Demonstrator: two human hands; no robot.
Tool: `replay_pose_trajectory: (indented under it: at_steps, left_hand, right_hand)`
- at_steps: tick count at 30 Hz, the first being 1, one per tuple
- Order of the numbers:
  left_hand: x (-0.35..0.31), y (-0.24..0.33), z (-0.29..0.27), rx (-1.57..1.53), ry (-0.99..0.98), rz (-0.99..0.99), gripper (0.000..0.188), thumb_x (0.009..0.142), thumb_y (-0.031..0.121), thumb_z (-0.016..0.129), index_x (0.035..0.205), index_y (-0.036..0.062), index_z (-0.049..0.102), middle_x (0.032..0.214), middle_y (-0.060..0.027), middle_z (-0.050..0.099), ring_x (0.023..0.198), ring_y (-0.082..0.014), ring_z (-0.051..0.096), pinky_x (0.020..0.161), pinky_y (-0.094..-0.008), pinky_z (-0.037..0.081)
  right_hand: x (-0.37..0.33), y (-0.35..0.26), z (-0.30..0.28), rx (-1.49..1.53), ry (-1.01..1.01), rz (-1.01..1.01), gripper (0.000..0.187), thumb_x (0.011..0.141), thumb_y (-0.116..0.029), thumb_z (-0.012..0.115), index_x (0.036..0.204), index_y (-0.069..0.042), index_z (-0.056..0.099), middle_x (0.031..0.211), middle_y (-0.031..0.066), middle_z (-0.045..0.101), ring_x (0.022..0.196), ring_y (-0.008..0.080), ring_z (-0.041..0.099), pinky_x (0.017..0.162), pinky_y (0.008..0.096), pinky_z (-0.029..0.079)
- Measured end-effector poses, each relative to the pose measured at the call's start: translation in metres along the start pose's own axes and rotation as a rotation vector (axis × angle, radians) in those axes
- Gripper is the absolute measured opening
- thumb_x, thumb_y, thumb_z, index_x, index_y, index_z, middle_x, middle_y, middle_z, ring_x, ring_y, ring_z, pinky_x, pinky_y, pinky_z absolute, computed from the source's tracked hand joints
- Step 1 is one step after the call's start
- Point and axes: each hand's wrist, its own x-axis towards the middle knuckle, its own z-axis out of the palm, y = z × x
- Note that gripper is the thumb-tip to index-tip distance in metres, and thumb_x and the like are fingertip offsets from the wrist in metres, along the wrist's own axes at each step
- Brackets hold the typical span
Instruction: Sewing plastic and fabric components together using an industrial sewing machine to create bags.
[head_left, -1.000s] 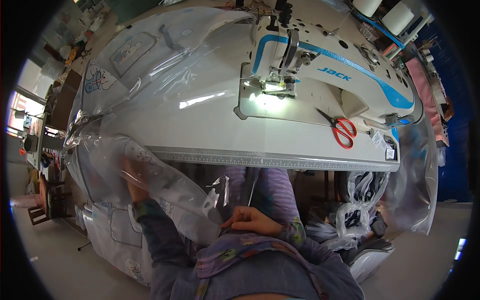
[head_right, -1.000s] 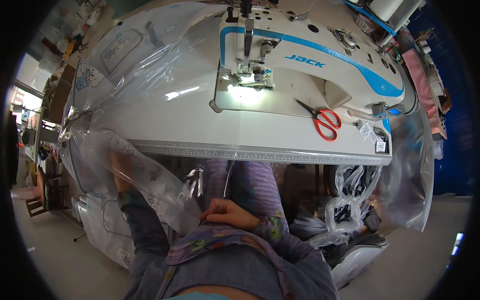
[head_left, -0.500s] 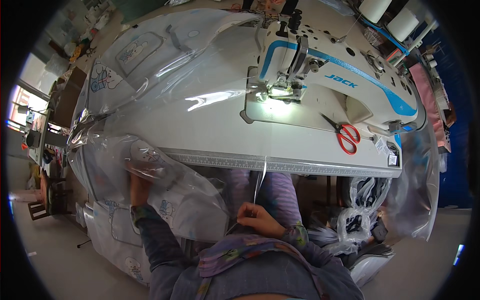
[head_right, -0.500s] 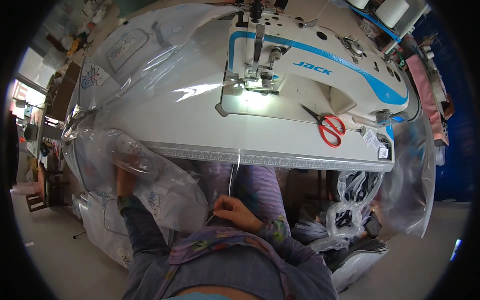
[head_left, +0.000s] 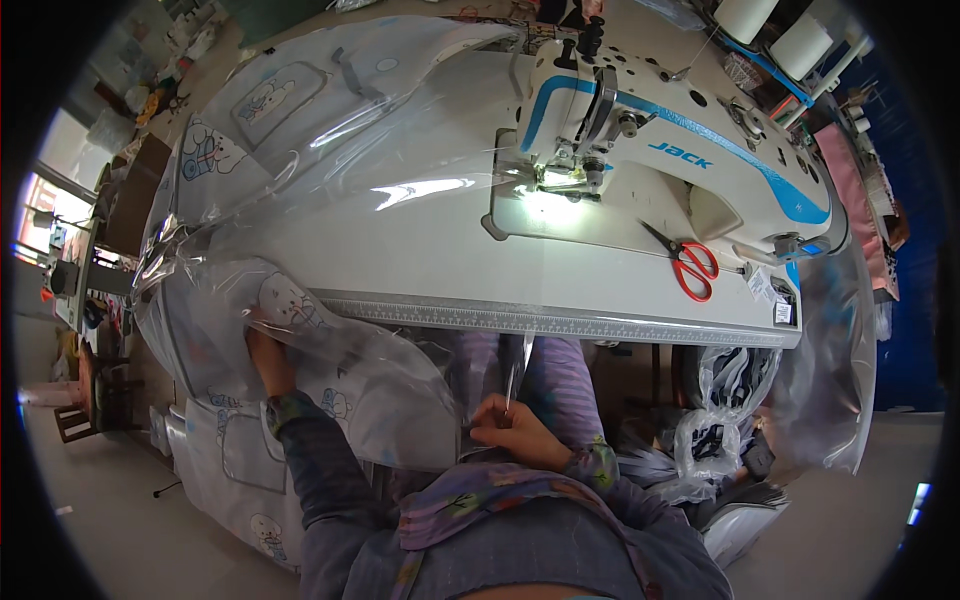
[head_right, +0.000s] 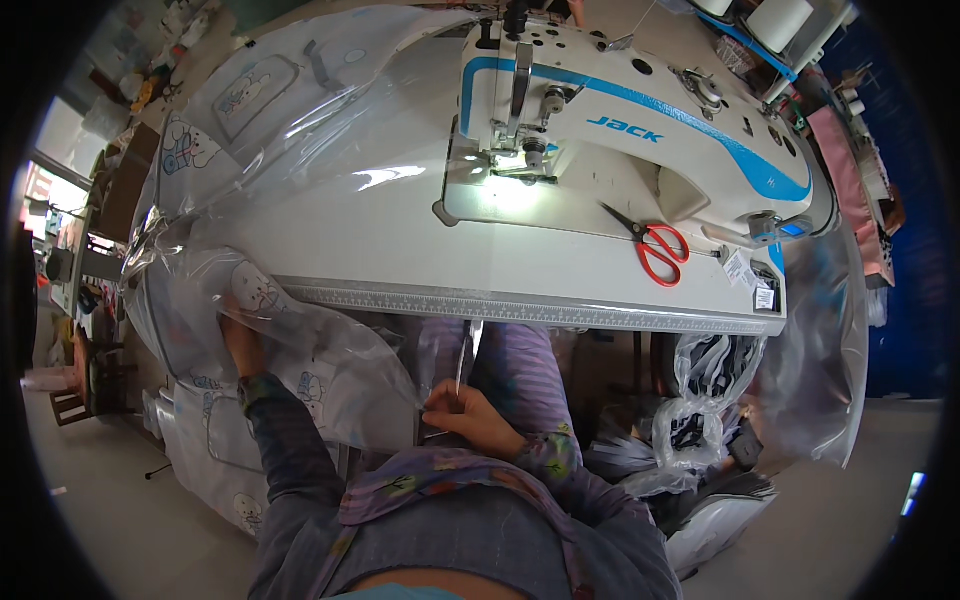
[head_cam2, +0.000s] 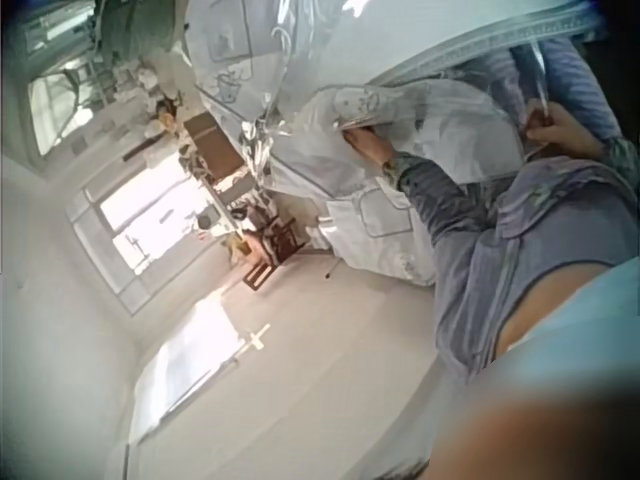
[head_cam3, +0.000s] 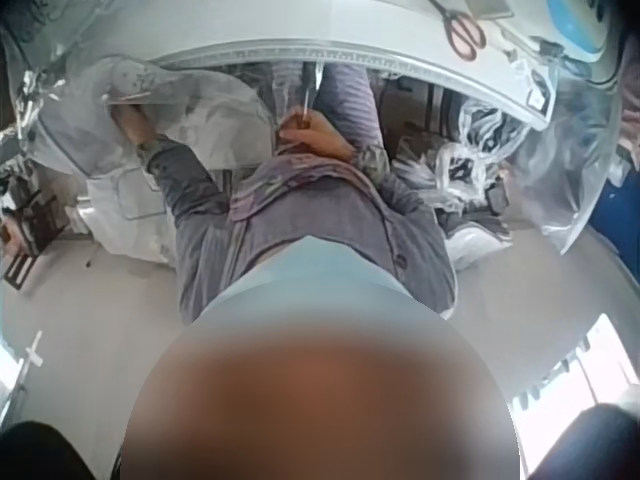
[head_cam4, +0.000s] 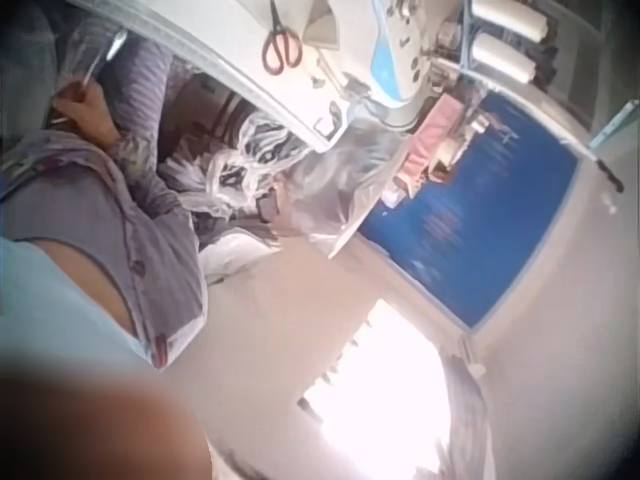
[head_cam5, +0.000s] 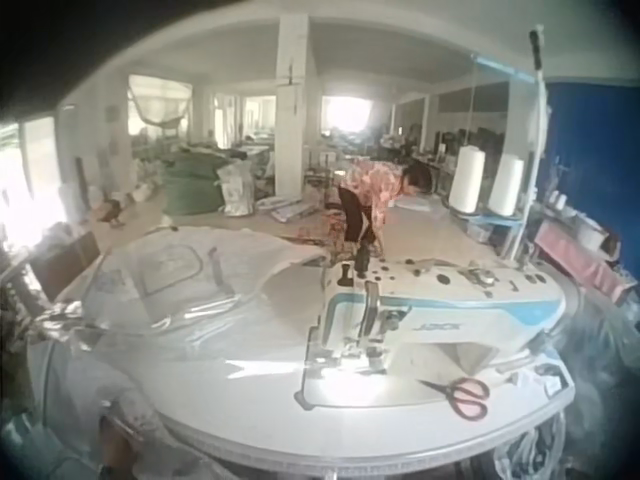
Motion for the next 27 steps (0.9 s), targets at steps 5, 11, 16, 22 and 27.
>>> replay_pose_trajectory:
  at_steps: [5,11,16,22,27]
  left_hand:
    - [-0.014,-0.011,-0.081,0.947,0.137,0.370,0.041,0.099,0.003,0.052,0.139,-0.0023,0.055,0.137,-0.0225,0.060,0.120,-0.0374,0.061,0.101,-0.0412,0.050]
    - [-0.079,0.111,-0.191,0.738,0.499,0.105,0.041,0.090,-0.008,0.048,0.129,-0.0042,0.060,0.126,-0.0230,0.065,0.108,-0.0320,0.067,0.088,-0.0392,0.056]
    - [-0.085,0.136,-0.187,1.051,0.445,0.186,0.044,0.088,-0.014,0.045,0.129,-0.0032,0.056,0.113,-0.0215,0.064,0.096,-0.0319,0.064,0.079,-0.0345,0.051]
    - [-0.055,0.120,-0.171,0.548,0.509,0.114,0.028,0.097,0.010,0.054,0.118,-0.0065,0.061,0.095,-0.0095,0.060,0.079,-0.0187,0.055,0.068,-0.0304,0.042]
    - [-0.032,0.127,-0.136,0.086,0.573,0.001,0.039,0.097,0.034,0.063,0.106,-0.0044,0.067,0.083,0.0005,0.051,0.067,-0.0086,0.043,0.060,-0.0267,0.033]
  right_hand:
    - [-0.005,0.003,-0.007,-0.083,-0.035,-0.047,0.021,0.092,-0.006,0.076,0.107,-0.007,0.061,0.084,-0.0053,0.060,0.077,0.0017,0.055,0.069,0.0202,0.043]
    - [-0.017,-0.006,-0.001,-0.148,-0.056,0.084,0.013,0.092,-0.009,0.076,0.095,-0.006,0.063,0.086,-0.0025,0.062,0.082,0.0055,0.058,0.073,0.0237,0.046]
    - [-0.015,0.007,-0.005,-0.071,-0.101,-0.124,0.016,0.097,-0.006,0.069,0.088,-0.006,0.057,0.091,0.0001,0.067,0.082,0.0072,0.061,0.073,0.0248,0.049]
    - [-0.015,-0.010,0.006,0.028,0.050,-0.072,0.010,0.100,-0.011,0.068,0.098,-0.004,0.060,0.088,0.0002,0.064,0.078,0.0083,0.059,0.074,0.0256,0.051]
    - [-0.005,-0.014,0.000,0.025,0.073,-0.055,0.007,0.100,-0.009,0.066,0.098,-0.005,0.061,0.085,-0.0016,0.060,0.075,0.0067,0.056,0.069,0.0239,0.047]
